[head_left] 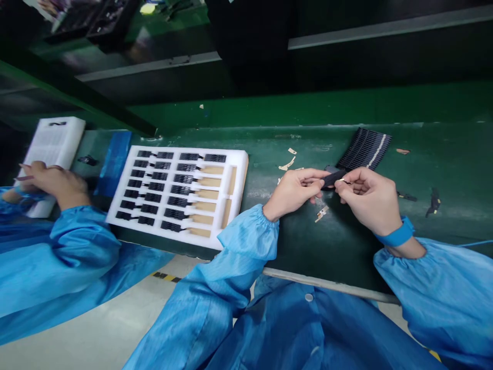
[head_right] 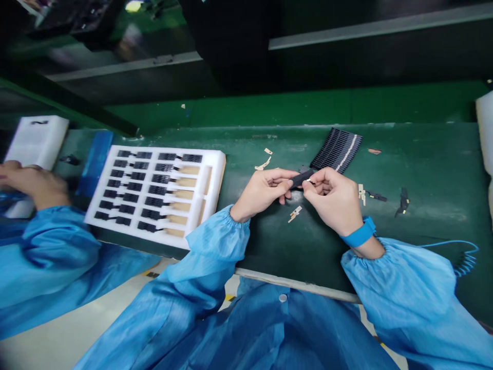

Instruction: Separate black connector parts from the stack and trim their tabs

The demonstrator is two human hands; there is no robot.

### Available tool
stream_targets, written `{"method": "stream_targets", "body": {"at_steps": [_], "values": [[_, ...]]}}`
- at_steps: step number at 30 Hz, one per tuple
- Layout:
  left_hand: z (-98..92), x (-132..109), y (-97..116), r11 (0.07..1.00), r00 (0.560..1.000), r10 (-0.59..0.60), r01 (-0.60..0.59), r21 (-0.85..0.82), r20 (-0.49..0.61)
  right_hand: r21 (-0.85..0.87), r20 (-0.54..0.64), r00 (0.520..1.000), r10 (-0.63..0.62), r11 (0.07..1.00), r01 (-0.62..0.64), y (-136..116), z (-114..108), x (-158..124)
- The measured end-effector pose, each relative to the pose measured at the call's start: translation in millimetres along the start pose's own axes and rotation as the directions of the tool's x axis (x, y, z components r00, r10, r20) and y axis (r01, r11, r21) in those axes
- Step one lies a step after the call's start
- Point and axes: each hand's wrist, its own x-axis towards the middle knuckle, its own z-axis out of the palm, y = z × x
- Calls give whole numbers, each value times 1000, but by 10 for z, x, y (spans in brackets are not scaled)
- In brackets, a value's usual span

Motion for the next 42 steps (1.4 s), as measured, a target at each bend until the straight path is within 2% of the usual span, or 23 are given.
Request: {"method": "stream_targets", "body": {"at_steps": [9, 25, 42], "values": [[-19, 14, -34, 1000, 1000, -4, 4, 8, 2, 40, -5, 1000, 3, 999, -3, -17, 6, 4], [-13, 5, -20, 1000, 1000, -4, 4, -11, 5, -1, -30, 999, -15, 1000, 15, -24, 18, 6], [-8, 2, -17, 1000, 1000, -4, 4, 4, 7, 13, -8, 1000, 1, 1000, -1, -16, 11, 0]]}}
